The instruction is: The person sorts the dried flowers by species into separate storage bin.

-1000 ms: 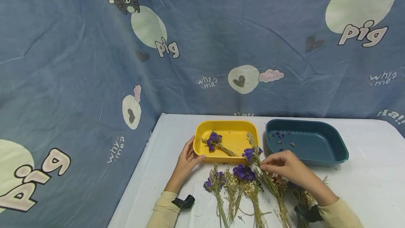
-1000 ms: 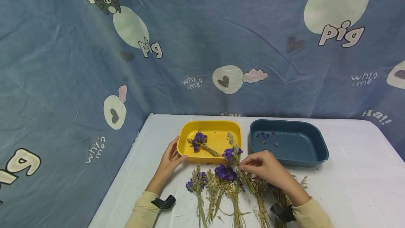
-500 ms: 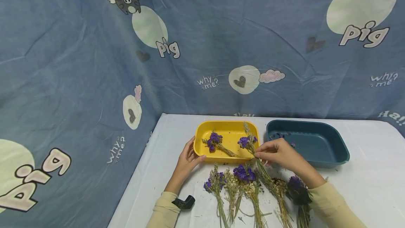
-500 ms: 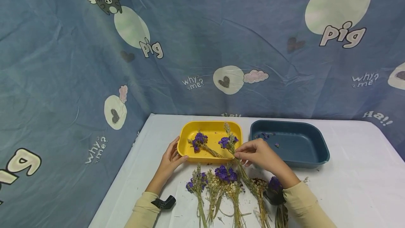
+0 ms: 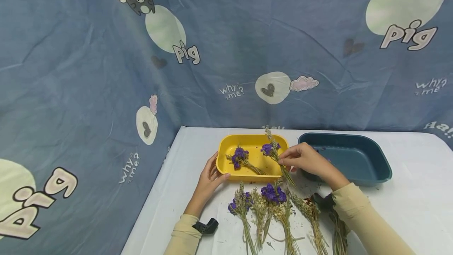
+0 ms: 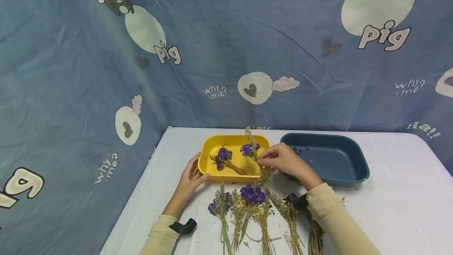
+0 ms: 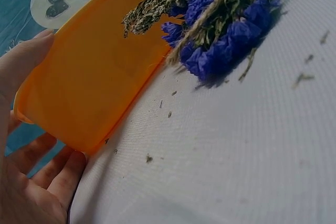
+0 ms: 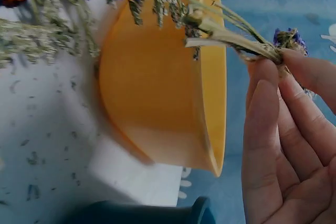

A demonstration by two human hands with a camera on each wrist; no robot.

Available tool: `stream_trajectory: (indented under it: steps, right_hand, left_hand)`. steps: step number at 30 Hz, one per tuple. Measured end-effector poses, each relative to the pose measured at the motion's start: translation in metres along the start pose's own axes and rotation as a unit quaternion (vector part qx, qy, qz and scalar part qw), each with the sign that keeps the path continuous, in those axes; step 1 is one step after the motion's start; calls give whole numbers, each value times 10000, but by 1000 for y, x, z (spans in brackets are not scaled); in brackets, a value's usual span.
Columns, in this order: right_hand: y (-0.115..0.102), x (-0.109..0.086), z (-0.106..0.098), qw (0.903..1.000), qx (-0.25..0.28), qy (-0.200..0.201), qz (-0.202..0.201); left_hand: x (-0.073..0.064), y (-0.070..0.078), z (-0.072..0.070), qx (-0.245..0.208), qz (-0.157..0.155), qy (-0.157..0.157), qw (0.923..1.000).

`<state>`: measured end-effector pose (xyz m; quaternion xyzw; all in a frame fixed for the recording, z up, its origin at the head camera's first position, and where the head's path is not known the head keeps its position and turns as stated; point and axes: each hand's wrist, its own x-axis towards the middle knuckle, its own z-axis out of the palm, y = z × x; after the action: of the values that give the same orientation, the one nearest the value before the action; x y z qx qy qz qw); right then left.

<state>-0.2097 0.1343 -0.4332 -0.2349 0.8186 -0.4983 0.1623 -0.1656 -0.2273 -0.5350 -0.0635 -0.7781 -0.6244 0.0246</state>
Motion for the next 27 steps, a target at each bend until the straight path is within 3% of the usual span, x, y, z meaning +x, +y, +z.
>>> stream_trajectory:
  steps: [18, 27]
  right_hand:
    - [-18, 57, 9, 9982, -513, -296, 46]
    - [-14, 80, 26, 9936, -1013, -398, 294]
  left_hand:
    - [1, 2, 1, -60, -13, 2, 10000]
    - [1, 0, 0, -71, -14, 8, 10000]
